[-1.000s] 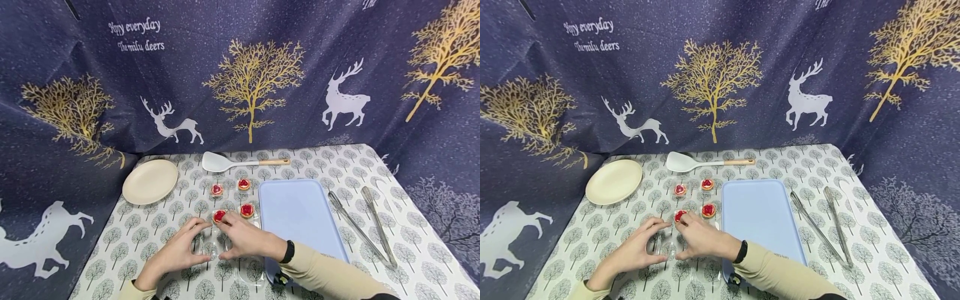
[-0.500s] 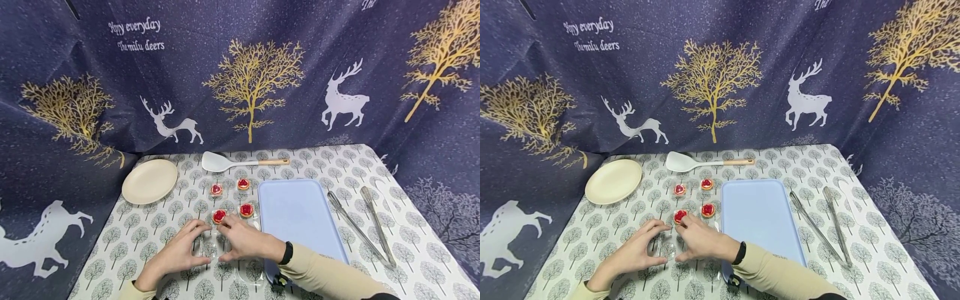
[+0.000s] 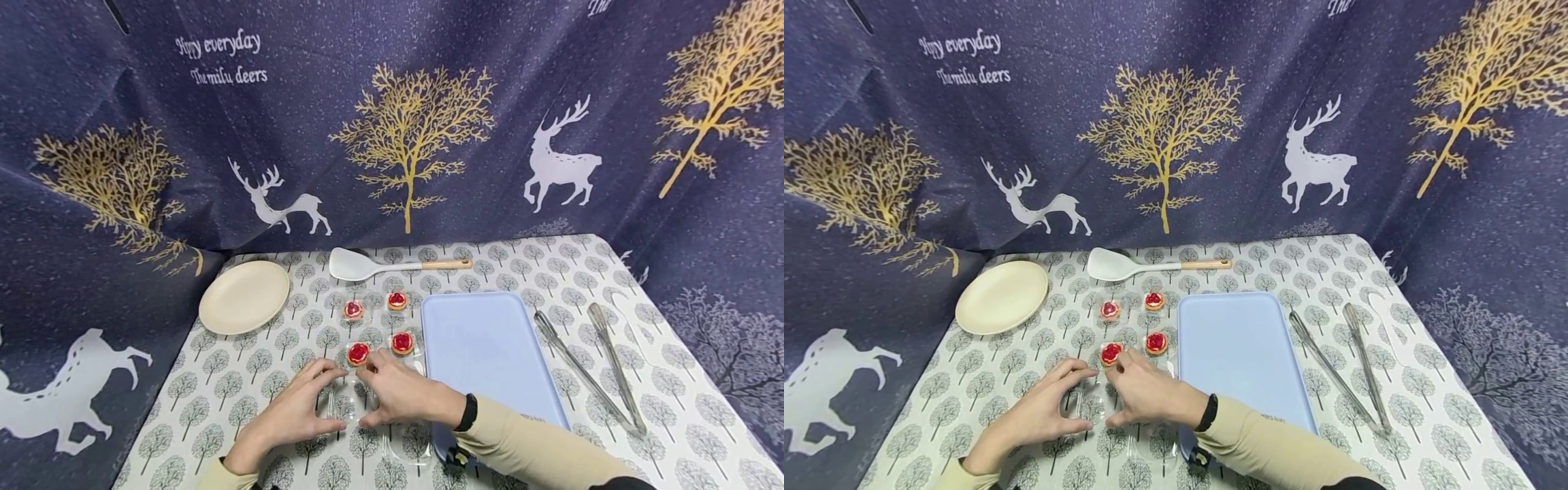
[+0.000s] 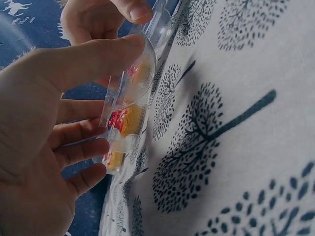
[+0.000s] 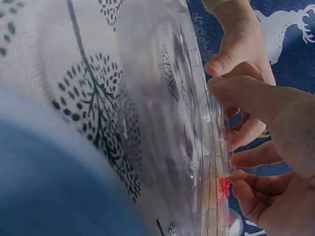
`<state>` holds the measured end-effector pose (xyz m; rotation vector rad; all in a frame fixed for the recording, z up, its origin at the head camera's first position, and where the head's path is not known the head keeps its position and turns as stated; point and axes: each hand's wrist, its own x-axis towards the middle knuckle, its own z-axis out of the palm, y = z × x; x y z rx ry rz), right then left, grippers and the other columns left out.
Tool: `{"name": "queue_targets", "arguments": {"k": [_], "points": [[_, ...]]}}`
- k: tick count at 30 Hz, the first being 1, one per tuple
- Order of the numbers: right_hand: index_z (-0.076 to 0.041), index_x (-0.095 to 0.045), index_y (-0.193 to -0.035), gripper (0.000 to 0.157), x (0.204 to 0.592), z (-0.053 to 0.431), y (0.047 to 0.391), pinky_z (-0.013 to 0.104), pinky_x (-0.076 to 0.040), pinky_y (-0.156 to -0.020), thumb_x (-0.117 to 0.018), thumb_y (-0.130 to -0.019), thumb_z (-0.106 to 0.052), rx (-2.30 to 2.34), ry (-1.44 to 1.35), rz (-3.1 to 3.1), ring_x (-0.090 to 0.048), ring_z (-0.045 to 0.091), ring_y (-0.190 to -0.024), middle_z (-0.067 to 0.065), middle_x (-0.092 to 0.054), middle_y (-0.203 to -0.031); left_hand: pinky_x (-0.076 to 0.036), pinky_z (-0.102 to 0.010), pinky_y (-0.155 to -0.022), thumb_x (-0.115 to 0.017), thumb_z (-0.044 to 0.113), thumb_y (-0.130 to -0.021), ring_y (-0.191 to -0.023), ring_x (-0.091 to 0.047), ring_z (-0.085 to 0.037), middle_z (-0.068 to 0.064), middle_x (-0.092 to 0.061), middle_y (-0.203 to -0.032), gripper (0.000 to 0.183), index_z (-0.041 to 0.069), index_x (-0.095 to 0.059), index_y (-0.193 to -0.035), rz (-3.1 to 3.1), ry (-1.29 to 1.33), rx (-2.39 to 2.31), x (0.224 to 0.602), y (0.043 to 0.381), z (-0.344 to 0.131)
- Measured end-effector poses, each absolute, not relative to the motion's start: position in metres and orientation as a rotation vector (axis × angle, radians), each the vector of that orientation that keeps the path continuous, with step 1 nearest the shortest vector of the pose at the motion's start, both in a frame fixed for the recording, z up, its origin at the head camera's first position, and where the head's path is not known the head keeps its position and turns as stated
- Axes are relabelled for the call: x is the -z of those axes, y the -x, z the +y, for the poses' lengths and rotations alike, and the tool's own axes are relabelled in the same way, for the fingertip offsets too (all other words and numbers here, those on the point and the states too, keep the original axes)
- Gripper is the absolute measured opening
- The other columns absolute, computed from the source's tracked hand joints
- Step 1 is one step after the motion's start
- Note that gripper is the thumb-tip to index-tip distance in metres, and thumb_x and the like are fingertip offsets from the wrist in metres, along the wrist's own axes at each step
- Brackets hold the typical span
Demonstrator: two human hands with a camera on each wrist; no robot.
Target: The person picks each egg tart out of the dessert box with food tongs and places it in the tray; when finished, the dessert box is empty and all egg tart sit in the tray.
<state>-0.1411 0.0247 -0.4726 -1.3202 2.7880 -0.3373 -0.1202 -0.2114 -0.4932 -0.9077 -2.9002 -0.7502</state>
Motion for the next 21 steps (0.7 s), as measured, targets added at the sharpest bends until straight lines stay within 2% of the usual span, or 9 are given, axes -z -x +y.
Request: {"name": "queue_targets", "arguments": {"k": [3,8,15,21], "points": [[-0.009,-0.057,-0.132,0.081,0.4742,0.0246,0.1412,0.022,-0.051,-0.095,-0.075,-0.073,-0.061,0.295,1.320,2.798,-0.051,0.015,-0.108,0.005,-0.058,-0.121,-0.049,-0.045,-0.103,-0.089,0.045,-0.059,-0.122,-0.049,-0.014,0.009,-0.052,-0.129,0.083,0.016,-0.059,-0.131,-2.906,0.910,0.725,0.4944,0.1204,-0.2110],[-0.008,-0.057,-0.132,0.083,0.4749,0.0243,0.1416,0.021,-0.050,-0.093,-0.075,-0.072,-0.062,0.279,1.335,2.807,-0.051,0.013,-0.105,0.003,-0.058,-0.117,-0.048,-0.048,-0.103,-0.088,0.045,-0.060,-0.124,-0.049,-0.018,0.003,-0.053,-0.132,0.085,0.015,-0.057,-0.133,-2.924,0.908,0.730,0.4951,0.1221,-0.2111],[-0.009,-0.059,-0.127,0.080,0.4775,0.0227,0.1443,0.023,-0.050,-0.096,-0.075,-0.070,-0.063,0.238,1.363,2.834,-0.052,0.015,-0.106,0.004,-0.059,-0.118,-0.045,-0.050,-0.106,-0.089,0.044,-0.059,-0.125,-0.050,-0.020,0.003,-0.054,-0.133,0.086,0.017,-0.056,-0.134,-2.924,0.893,0.758,0.4971,0.1241,-0.2114],[-0.010,-0.061,-0.123,0.078,0.4782,0.0222,0.1445,0.023,-0.051,-0.092,-0.076,-0.069,-0.065,0.211,1.402,2.859,-0.053,0.014,-0.101,0.003,-0.061,-0.114,-0.046,-0.051,-0.105,-0.089,0.045,-0.058,-0.125,-0.051,-0.022,0.000,-0.055,-0.134,0.085,0.016,-0.057,-0.132,-2.930,0.879,0.733,0.4994,0.1234,-0.2113]]}}
